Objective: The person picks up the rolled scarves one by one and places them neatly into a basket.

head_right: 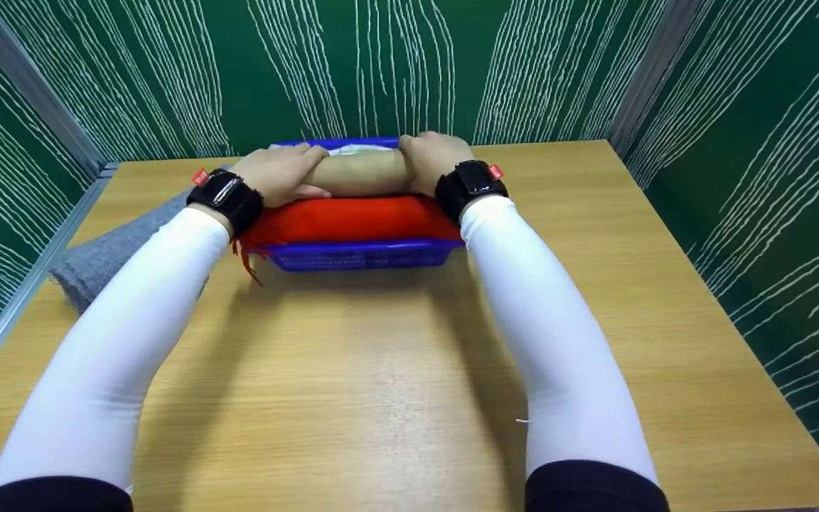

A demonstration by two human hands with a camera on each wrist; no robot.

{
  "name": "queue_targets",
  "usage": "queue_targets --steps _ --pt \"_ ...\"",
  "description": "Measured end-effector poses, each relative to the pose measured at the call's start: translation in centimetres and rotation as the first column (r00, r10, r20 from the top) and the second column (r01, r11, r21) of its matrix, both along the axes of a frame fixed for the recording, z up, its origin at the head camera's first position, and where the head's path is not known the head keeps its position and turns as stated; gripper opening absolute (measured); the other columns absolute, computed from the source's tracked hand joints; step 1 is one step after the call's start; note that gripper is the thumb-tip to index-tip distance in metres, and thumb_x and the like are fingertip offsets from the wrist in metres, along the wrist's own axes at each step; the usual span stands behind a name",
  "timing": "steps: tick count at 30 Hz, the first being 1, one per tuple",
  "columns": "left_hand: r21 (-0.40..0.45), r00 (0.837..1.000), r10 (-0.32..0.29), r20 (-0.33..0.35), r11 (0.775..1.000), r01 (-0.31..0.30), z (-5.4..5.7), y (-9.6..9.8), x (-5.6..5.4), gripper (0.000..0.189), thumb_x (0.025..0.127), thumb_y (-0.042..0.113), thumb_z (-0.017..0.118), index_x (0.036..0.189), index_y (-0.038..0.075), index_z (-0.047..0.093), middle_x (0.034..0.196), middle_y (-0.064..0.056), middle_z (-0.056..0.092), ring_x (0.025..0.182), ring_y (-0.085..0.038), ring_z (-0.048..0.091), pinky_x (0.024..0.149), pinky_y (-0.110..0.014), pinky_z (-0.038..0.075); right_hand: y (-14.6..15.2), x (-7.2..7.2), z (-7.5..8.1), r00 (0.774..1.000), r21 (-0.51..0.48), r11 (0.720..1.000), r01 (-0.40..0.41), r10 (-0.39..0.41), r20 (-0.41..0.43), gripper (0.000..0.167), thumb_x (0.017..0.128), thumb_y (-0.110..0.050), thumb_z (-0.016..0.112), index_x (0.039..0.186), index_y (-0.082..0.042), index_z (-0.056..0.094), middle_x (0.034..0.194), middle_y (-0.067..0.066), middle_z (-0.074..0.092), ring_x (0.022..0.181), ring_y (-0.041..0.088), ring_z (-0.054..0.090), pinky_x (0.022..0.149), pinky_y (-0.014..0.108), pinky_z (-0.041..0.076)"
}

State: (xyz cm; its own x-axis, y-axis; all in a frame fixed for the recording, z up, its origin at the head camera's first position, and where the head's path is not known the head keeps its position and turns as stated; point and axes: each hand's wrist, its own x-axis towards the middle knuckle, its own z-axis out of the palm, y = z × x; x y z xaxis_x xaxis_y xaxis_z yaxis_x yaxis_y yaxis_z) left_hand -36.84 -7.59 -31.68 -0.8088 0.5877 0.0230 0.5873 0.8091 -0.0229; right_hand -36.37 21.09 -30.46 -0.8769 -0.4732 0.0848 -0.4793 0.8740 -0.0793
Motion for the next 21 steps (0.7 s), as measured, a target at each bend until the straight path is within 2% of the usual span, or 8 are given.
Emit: queue_targets --steps 5,9,14,21 --pt "0.024 1.000 0.013 0.025 1.000 -0.013 0.2 0.0 0.2 0.065 0.111 0.054 0.053 0.157 0.008 0.046 0.150 -0.022 0.058 0.138 -0.044 0.059 0.114 -0.061 0.051 -0.4 0.5 0.2 1.000 -0.009 1.000 -0.024 0.024 -0.012 0.057 0.092 -0.018 0.082 0.143 -0.001 0.063 0.133 0.029 0.068 0.126 0.051 0.064 0.112 0.068 0.050" --pt "0.006 1.000 0.003 0.014 1.000 -0.003 0.3 0.1 0.7 0.056 0.115 0.044 0.046 0.154 0.004 0.049 0.151 -0.023 0.056 0.141 -0.044 0.055 0.118 -0.060 0.048 -0.7 0.9 0.4 0.998 -0.007 0.999 -0.046 0.046 -0.034 0.056 0.091 -0.015 0.082 0.142 0.000 0.065 0.132 0.029 0.070 0.125 0.051 0.065 0.112 0.067 0.050" --pt "0.001 1.000 0.008 0.012 1.000 -0.008 0.5 0.5 1.5 0.054 0.117 0.033 0.041 0.161 0.002 0.044 0.156 -0.024 0.053 0.147 -0.043 0.051 0.125 -0.055 0.043 -0.8 1.2 0.5 0.998 -0.014 0.998 -0.061 0.061 -0.025 0.056 0.093 -0.012 0.080 0.145 0.000 0.065 0.135 0.030 0.070 0.128 0.052 0.064 0.114 0.066 0.049" --pt "0.017 0.993 0.056 0.103 0.998 -0.058 0.2 0.9 1.9 0.050 0.117 0.027 0.038 0.160 0.004 0.045 0.157 -0.024 0.053 0.149 -0.042 0.051 0.126 -0.054 0.043 -0.5 1.4 0.3 0.995 0.005 0.995 -0.095 0.095 -0.006 0.053 0.099 -0.010 0.071 0.150 0.002 0.061 0.143 0.029 0.067 0.136 0.051 0.061 0.118 0.064 0.047"
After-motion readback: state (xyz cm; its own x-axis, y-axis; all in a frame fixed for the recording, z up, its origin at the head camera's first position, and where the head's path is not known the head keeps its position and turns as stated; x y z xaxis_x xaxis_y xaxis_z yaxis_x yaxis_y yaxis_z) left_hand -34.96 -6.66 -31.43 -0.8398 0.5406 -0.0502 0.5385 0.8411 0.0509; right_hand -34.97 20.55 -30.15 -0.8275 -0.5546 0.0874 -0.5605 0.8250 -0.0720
